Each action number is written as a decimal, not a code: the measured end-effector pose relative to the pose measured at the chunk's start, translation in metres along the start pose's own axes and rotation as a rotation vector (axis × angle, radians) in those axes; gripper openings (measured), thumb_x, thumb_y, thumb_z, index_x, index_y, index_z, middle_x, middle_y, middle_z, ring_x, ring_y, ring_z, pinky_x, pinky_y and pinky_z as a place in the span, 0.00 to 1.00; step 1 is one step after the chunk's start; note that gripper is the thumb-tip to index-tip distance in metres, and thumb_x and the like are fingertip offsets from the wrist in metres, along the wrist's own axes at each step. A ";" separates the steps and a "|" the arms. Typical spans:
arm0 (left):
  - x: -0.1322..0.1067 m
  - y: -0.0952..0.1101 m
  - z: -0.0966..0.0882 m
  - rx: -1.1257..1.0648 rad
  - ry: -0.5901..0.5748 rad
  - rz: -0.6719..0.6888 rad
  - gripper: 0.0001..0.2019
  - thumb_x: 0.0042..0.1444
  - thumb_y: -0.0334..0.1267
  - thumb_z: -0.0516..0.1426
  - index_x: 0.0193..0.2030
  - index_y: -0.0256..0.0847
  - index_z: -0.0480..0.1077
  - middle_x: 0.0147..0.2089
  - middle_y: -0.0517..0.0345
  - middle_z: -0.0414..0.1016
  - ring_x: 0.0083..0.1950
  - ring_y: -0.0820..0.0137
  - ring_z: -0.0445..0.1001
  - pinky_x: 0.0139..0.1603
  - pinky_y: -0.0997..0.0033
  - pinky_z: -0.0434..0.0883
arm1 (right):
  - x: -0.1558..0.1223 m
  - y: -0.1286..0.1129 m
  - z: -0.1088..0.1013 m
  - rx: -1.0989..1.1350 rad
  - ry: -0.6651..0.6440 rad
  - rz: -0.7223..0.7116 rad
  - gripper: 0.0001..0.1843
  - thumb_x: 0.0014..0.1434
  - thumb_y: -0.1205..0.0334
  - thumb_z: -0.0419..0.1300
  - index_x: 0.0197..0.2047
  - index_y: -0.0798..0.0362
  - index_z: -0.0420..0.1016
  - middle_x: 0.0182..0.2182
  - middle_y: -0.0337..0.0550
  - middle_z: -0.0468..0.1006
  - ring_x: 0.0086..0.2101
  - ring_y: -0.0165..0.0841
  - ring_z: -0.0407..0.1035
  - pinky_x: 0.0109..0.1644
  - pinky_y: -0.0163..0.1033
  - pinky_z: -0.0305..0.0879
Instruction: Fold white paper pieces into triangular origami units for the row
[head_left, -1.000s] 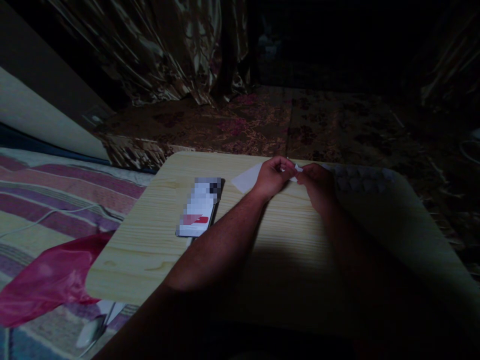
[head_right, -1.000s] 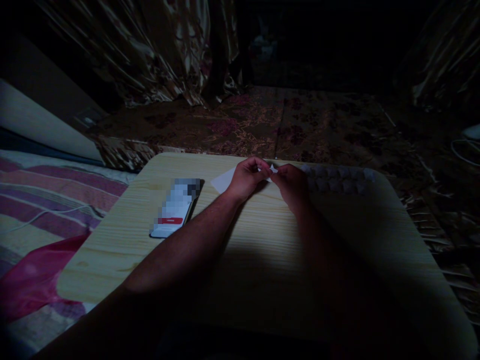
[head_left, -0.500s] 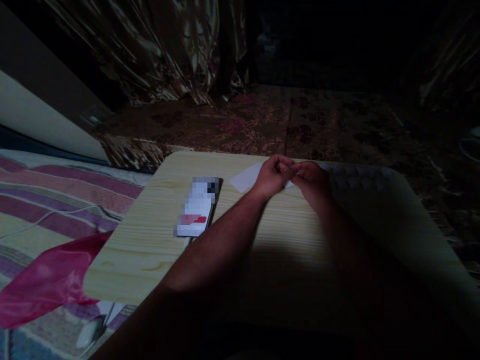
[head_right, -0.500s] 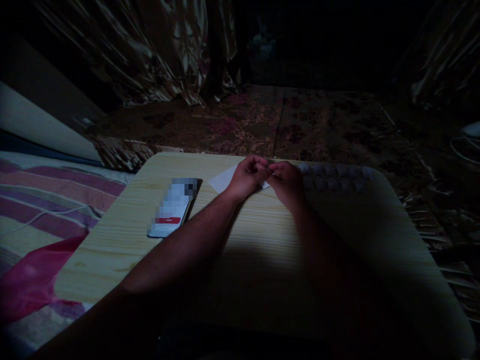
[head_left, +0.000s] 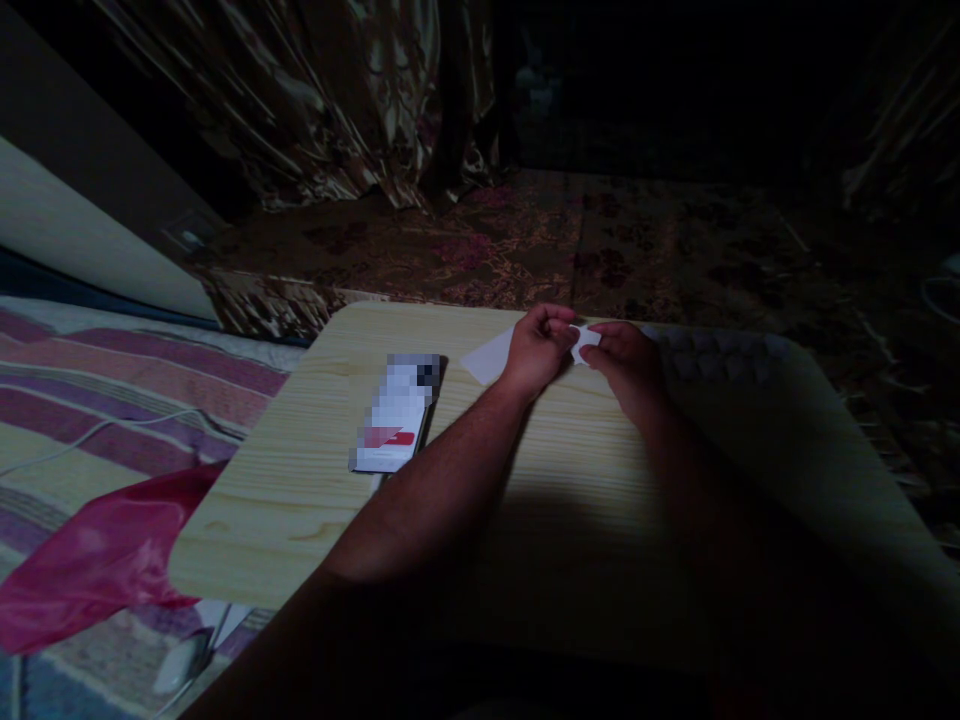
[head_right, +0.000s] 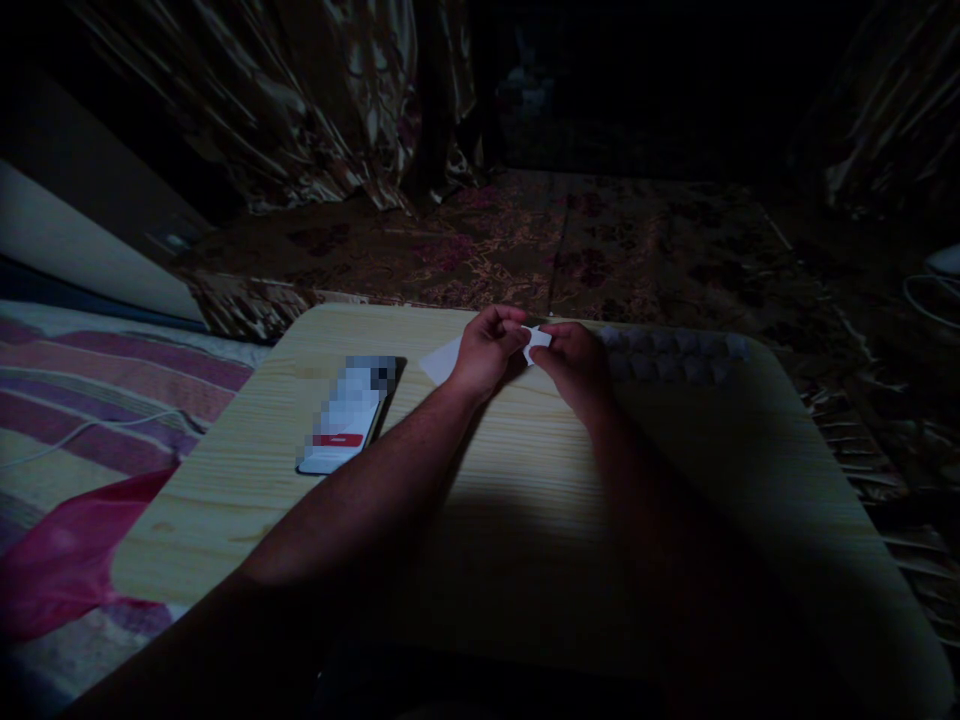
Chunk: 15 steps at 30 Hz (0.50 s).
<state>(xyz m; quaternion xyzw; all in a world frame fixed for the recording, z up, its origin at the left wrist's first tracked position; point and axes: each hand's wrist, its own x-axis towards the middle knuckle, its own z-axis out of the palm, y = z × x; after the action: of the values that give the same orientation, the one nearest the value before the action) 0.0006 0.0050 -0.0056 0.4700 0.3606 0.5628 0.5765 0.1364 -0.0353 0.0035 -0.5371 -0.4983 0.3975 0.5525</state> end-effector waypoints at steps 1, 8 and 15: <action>0.000 0.000 0.000 -0.002 0.007 0.005 0.13 0.46 0.32 0.65 0.41 0.40 0.71 0.28 0.65 0.72 0.24 0.78 0.65 0.26 0.76 0.62 | 0.000 0.001 0.000 -0.026 0.006 0.003 0.18 0.44 0.58 0.70 0.39 0.53 0.75 0.28 0.39 0.82 0.29 0.34 0.75 0.33 0.38 0.69; 0.000 -0.002 -0.001 0.067 -0.072 0.015 0.16 0.45 0.30 0.64 0.42 0.40 0.71 0.28 0.66 0.71 0.25 0.77 0.66 0.28 0.76 0.63 | 0.007 0.015 -0.006 -0.057 0.091 -0.030 0.12 0.49 0.54 0.67 0.33 0.52 0.75 0.26 0.38 0.80 0.27 0.34 0.75 0.32 0.40 0.74; -0.001 -0.001 0.000 0.076 -0.130 0.022 0.11 0.45 0.32 0.64 0.37 0.38 0.75 0.30 0.61 0.76 0.29 0.75 0.71 0.32 0.74 0.66 | 0.003 0.005 -0.006 -0.127 0.047 -0.004 0.12 0.46 0.56 0.68 0.33 0.53 0.77 0.26 0.39 0.80 0.28 0.34 0.74 0.33 0.40 0.73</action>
<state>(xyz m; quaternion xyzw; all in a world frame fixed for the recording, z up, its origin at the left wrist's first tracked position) 0.0007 0.0037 -0.0066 0.5311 0.3381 0.5235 0.5742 0.1432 -0.0327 -0.0009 -0.5792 -0.5106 0.3511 0.5296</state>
